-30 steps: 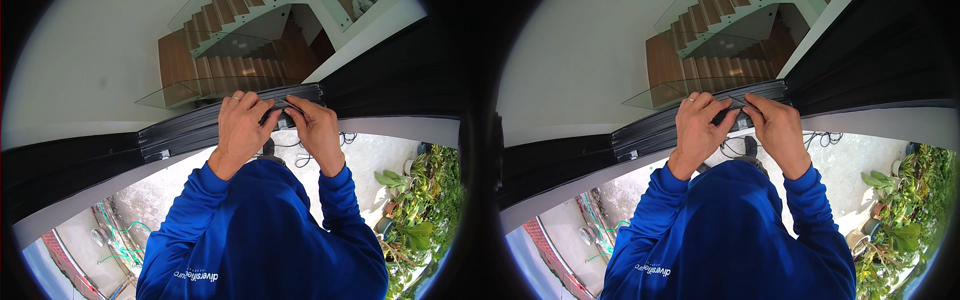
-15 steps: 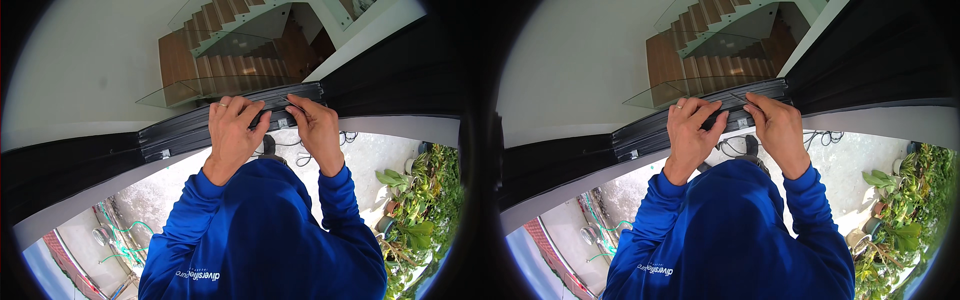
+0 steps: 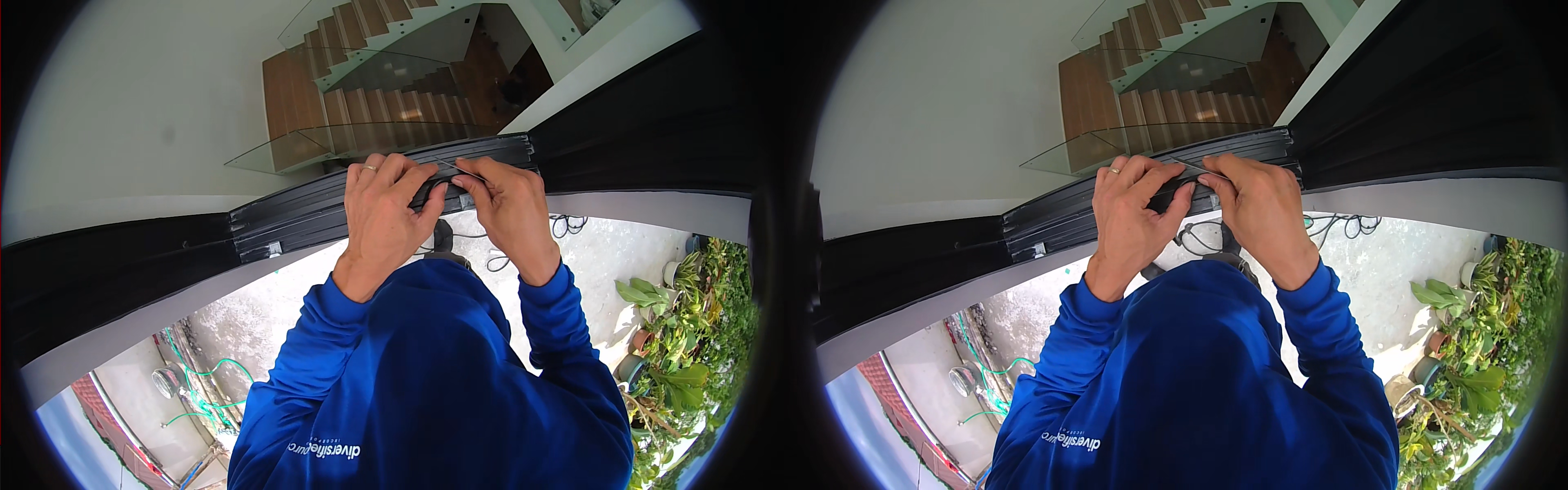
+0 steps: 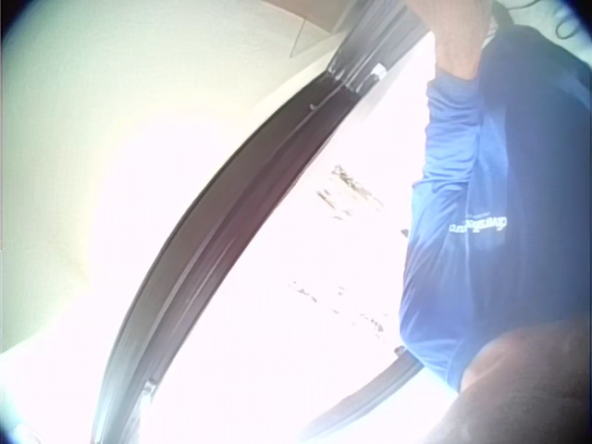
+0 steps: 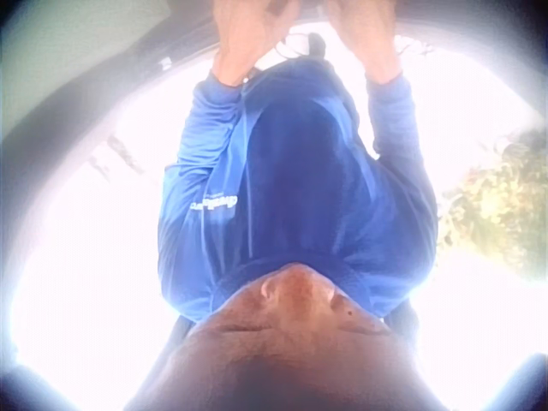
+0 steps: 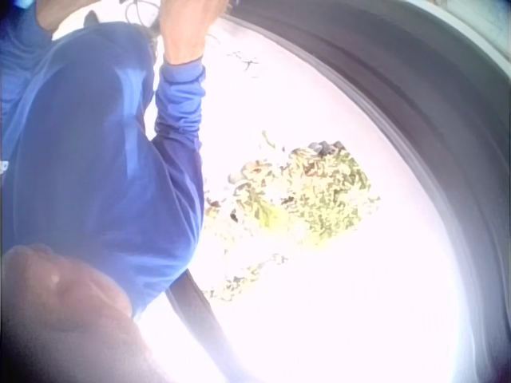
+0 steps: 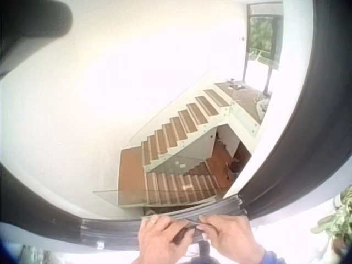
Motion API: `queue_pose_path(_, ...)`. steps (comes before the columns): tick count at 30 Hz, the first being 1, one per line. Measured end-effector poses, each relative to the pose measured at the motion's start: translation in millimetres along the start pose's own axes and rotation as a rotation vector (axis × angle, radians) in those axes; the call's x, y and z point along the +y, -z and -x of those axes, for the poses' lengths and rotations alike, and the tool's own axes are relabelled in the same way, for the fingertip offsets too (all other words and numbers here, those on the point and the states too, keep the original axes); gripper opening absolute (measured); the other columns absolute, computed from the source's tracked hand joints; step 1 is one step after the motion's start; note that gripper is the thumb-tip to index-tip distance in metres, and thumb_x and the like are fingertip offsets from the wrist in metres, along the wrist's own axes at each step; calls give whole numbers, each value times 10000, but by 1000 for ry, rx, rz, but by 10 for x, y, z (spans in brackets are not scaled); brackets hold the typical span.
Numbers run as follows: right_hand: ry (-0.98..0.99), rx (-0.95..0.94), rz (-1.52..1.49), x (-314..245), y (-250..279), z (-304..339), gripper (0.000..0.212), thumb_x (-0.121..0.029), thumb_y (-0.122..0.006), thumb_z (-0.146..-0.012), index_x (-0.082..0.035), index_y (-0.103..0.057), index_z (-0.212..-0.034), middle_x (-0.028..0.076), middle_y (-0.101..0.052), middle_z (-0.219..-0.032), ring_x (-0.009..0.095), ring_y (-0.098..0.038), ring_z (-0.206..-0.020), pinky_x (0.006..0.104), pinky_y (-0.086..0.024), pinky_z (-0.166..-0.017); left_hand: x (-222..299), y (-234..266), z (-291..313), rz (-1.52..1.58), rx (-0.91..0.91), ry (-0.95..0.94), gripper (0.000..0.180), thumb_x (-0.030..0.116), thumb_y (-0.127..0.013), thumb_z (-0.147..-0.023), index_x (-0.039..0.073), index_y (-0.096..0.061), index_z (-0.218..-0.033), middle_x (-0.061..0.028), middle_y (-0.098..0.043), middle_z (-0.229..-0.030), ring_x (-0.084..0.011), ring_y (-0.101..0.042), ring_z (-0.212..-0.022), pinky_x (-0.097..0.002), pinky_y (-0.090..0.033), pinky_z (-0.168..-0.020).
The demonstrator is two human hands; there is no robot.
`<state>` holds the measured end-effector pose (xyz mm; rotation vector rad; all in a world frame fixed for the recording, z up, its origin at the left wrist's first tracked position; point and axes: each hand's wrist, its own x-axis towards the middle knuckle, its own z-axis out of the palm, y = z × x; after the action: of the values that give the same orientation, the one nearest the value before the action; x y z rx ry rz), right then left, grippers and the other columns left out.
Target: The person cuts a rubber seal strip using a blade and presses it into the groove of a window frame by hand and with a scraper.
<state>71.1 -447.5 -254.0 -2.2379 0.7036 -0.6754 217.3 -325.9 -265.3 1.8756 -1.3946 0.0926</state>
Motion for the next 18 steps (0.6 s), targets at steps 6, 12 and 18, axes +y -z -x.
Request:
queue_pose_path(6, 31, -23, 9, 11, 38, -26, 160, -106, -787, -914, 8, -767, -1024, 190, -764, -904, 398, -735, -791, 445, -572, -695, -38, -19, 4, -16, -18, -13, 209, 145, -864, -800, 85, -817, -995, -16, -656, -837, -245, -581, -807, -392, -398, -740)
queue_pose_path(12, 15, -61, 11, 25, 85, -47, 160, -92, -785, -907, 7, -769, -1032, 195, -762, -911, 405, -733, -800, 446, -574, -701, -21, -13, 22, -21, -4, 1, 207, 165, -864, -806, 90, -818, -993, -15, -648, -830, -251, -575, -812, -395, -394, -734)
queue_pose_path(18, -13, -39, 30, 15, 60, -14, 168, -74, -781, -905, 10, -767, -1050, 194, -768, -935, 407, -737, -824, 444, -582, -723, -20, -34, -8, -24, 15, -10, 214, 197, -882, -797, 88, -806, -964, -6, -649, -829, -235, -575, -800, -393, -399, -723)
